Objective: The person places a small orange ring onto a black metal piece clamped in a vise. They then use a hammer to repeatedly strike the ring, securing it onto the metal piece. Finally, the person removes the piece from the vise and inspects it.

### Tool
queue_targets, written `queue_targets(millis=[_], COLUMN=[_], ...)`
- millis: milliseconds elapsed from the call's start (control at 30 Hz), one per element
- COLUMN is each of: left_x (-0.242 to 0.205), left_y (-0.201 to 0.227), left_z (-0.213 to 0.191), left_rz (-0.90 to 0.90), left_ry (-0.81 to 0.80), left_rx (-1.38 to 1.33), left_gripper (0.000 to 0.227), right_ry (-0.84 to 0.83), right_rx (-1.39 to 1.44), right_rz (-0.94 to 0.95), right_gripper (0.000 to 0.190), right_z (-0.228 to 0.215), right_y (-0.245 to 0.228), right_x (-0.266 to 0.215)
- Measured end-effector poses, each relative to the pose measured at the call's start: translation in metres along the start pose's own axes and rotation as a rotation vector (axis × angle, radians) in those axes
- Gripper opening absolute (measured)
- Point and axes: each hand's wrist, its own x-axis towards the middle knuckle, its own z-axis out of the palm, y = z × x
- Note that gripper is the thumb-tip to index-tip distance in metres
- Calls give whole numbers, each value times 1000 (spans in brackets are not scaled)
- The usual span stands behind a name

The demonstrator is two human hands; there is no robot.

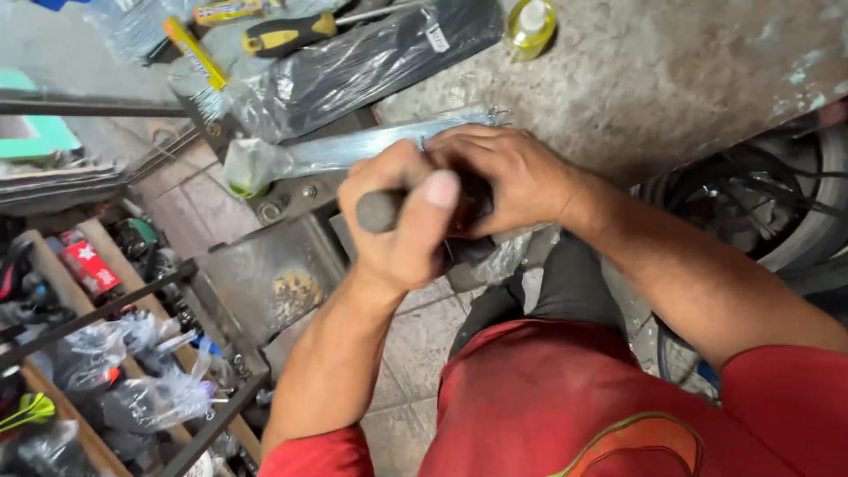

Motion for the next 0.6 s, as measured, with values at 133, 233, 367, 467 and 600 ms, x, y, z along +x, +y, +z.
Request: queue_targets(millis=[133,233,367,467,600], left_x=[12,14,2,13,7], left_y=[-2,-9,8,-10,-2], left_z=[-7,13,-18,-1,-5], left_rz=[-4,-5,-45,-10,32], left_ry=[-35,-17,29,19,26], left_rx=[36,18,101,38,100], left_gripper=[37,36,40,37,37], right_ry=[-32,6,-30,34,-43], right_rx=[-80,6,-99,-24,-69], right_rz=[-25,25,-62,-27,-79], right_gripper=[70,69,75,69,76], right_z=[-16,-9,-11,-8,-12], right_y=[-1,8,1,6,6], right_x=[12,3,6,5,10])
